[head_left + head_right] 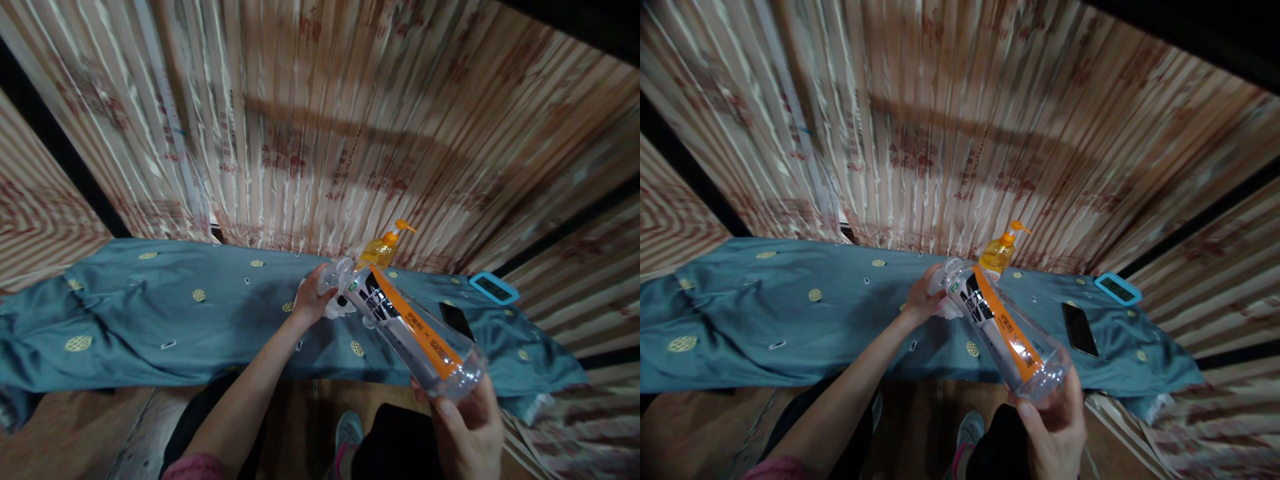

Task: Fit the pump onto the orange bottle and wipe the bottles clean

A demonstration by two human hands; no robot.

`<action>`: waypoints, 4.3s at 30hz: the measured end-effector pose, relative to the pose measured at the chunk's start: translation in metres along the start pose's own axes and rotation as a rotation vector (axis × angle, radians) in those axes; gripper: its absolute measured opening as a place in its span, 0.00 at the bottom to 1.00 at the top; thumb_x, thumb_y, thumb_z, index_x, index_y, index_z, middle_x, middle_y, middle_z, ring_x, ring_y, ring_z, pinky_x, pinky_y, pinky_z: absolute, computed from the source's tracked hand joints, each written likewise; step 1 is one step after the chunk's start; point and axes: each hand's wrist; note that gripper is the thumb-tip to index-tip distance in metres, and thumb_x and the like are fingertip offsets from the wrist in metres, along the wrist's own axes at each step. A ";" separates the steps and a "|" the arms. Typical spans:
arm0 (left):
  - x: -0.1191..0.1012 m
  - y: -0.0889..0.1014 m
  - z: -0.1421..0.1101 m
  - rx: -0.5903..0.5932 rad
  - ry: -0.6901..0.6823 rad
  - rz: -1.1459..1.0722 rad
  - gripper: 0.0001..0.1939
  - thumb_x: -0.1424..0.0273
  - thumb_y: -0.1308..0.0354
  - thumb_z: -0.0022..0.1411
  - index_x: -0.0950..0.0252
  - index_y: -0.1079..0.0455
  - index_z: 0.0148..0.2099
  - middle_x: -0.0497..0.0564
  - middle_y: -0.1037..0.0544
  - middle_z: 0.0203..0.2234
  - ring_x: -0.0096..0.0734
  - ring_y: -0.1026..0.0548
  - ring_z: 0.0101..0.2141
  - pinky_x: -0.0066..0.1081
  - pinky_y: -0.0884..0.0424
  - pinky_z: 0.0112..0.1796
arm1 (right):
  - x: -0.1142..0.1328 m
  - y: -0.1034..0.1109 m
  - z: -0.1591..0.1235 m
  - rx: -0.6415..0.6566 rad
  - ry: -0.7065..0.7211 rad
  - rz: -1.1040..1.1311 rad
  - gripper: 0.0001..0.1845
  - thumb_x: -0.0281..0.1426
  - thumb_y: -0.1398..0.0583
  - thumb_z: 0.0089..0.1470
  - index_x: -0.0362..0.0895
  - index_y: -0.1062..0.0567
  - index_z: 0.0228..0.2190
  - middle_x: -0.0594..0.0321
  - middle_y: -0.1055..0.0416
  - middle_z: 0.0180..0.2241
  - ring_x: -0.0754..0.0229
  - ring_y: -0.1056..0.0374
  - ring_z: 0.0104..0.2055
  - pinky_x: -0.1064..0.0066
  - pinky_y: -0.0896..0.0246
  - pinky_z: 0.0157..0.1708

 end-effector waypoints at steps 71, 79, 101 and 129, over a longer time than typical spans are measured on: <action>-0.002 0.004 0.001 0.056 0.029 0.025 0.27 0.70 0.36 0.56 0.59 0.34 0.58 0.50 0.23 0.53 0.41 0.24 0.51 0.40 0.30 0.54 | 0.002 -0.001 -0.001 0.016 0.011 -0.015 0.45 0.37 0.29 0.43 0.48 0.37 0.61 0.56 0.30 0.48 0.56 0.30 0.38 0.67 0.33 0.35; -0.004 0.005 0.002 0.060 0.040 0.014 0.28 0.71 0.35 0.55 0.60 0.34 0.58 0.51 0.22 0.52 0.42 0.24 0.51 0.41 0.29 0.53 | 0.002 -0.001 -0.001 0.022 0.014 -0.021 0.44 0.38 0.29 0.43 0.48 0.36 0.60 0.55 0.30 0.49 0.56 0.31 0.37 0.65 0.36 0.36; -0.004 0.004 0.002 0.057 0.047 0.014 0.29 0.72 0.36 0.55 0.61 0.34 0.59 0.52 0.22 0.52 0.42 0.24 0.50 0.42 0.29 0.53 | 0.000 0.000 -0.001 0.011 0.011 -0.031 0.48 0.37 0.29 0.43 0.50 0.40 0.63 0.54 0.32 0.52 0.54 0.29 0.42 0.64 0.31 0.39; -0.001 0.003 0.002 0.058 0.033 0.024 0.29 0.71 0.36 0.56 0.61 0.35 0.60 0.54 0.25 0.56 0.44 0.27 0.55 0.44 0.33 0.58 | 0.003 -0.005 -0.002 -0.001 0.002 0.005 0.47 0.36 0.28 0.42 0.50 0.38 0.62 0.57 0.31 0.49 0.59 0.31 0.36 0.69 0.34 0.34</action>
Point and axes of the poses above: each hand's wrist, its own z-axis towards the middle knuckle, its own y-axis out of the back of the hand, x = y × z
